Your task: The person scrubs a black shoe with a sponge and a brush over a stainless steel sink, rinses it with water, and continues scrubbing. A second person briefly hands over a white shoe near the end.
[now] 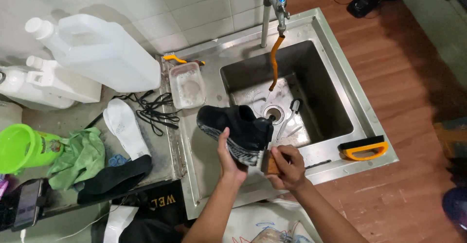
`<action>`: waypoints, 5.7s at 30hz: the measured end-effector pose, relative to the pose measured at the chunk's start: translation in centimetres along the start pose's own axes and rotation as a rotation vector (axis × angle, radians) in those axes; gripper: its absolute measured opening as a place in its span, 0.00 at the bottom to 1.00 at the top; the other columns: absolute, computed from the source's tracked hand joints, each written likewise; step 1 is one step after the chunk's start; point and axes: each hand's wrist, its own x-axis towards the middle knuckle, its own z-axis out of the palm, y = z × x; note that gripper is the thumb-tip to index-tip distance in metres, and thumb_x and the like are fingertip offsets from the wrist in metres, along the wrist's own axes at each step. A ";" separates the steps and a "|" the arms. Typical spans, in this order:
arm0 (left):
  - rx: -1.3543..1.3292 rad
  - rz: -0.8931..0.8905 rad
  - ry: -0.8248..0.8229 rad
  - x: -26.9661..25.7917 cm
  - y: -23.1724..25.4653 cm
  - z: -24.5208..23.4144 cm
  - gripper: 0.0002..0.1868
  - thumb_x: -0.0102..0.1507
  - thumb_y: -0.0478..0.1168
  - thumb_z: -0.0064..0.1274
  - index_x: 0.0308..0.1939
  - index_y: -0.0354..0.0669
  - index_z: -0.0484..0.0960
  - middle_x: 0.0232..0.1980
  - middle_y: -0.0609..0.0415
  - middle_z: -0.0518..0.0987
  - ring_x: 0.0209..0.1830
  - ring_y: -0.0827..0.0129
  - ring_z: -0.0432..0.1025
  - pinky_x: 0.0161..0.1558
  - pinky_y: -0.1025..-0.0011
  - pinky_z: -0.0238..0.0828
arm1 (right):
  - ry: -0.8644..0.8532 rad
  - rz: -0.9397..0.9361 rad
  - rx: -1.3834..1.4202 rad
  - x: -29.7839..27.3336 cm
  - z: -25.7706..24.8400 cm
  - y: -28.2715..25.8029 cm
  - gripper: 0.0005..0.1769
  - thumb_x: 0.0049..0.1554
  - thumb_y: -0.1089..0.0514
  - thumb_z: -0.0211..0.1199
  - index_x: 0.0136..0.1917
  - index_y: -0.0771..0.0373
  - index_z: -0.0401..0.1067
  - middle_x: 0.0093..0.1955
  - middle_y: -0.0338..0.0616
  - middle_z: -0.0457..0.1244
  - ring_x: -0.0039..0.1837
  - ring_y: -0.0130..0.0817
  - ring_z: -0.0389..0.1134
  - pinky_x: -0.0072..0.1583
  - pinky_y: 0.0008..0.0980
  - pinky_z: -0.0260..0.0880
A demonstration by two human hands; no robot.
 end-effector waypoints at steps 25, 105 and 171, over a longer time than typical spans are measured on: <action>-0.469 -0.221 -0.194 5.4 0.9 -12.5 0.44 0.49 0.74 0.60 0.56 0.46 0.88 0.63 0.38 0.85 0.62 0.40 0.78 0.58 0.43 0.73 | -0.158 0.303 0.339 -2.0 7.0 -2.0 0.31 0.65 0.49 0.62 0.76 0.70 0.71 0.55 0.57 0.69 0.48 0.46 0.73 0.51 0.42 0.75; -0.098 0.402 0.376 -4.4 7.4 -15.5 0.45 0.61 0.64 0.35 0.79 0.47 0.65 0.81 0.39 0.66 0.79 0.37 0.65 0.78 0.52 0.58 | -0.582 1.120 0.126 -7.3 19.8 4.1 0.29 0.65 0.37 0.60 0.78 0.38 0.71 0.58 0.39 0.62 0.63 0.35 0.68 0.64 0.38 0.70; -0.056 0.406 0.252 -0.1 7.3 -19.3 0.34 0.66 0.62 0.41 0.71 0.49 0.73 0.69 0.49 0.75 0.70 0.47 0.69 0.73 0.52 0.64 | -0.659 0.536 0.029 2.4 14.3 -4.0 0.33 0.66 0.41 0.64 0.82 0.36 0.61 0.60 0.45 0.62 0.45 0.45 0.70 0.41 0.45 0.73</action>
